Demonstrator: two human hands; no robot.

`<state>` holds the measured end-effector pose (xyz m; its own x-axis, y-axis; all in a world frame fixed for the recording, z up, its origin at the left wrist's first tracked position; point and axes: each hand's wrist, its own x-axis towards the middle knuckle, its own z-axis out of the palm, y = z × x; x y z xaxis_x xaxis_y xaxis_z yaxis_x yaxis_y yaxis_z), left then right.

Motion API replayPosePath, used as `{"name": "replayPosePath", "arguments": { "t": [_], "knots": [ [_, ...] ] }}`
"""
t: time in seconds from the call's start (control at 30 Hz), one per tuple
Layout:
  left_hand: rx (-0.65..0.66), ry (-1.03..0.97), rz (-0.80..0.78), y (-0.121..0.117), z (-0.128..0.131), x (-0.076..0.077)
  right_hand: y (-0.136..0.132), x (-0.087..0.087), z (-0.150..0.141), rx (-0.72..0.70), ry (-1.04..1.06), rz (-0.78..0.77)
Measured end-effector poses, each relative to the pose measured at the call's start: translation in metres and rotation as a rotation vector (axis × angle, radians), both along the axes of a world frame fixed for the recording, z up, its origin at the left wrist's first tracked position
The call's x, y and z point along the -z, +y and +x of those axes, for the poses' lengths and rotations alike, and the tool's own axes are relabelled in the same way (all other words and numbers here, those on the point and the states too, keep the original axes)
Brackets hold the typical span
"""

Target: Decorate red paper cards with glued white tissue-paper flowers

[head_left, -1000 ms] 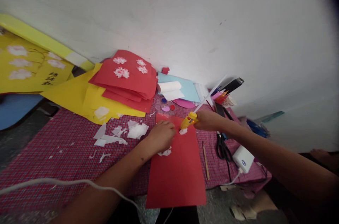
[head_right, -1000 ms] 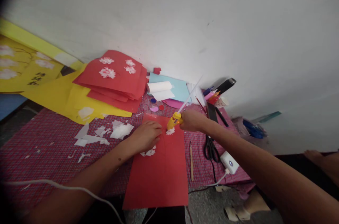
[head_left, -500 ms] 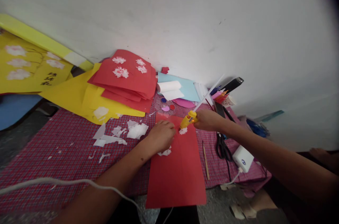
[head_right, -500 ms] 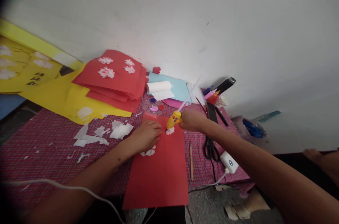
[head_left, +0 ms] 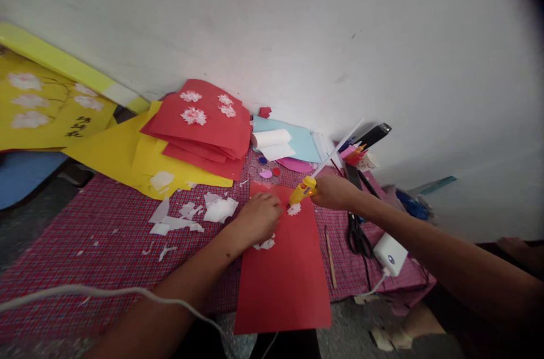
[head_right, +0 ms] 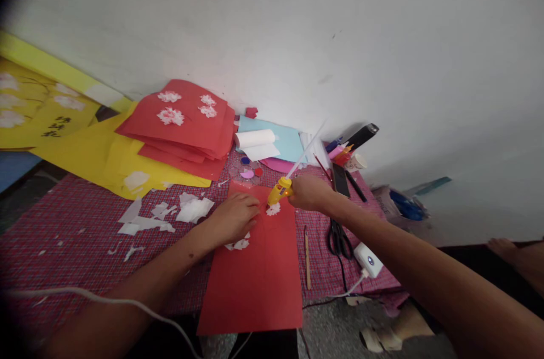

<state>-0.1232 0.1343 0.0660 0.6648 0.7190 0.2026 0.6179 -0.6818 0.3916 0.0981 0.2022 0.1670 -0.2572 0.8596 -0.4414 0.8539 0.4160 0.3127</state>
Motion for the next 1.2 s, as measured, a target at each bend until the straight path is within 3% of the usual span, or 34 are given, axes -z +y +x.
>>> {"name": "replayPosePath", "arguments": {
  "t": [0.93,1.2],
  "knots": [
    [0.007,0.005,0.024,0.0001,0.0000,-0.0014,-0.0021,-0.0005,0.0039,0.040,0.000,0.056],
    [0.005,-0.010,0.024,-0.0002,-0.0004,0.0000,-0.0033,-0.0074,0.0028,0.044,0.026,0.053]
  ]
}}
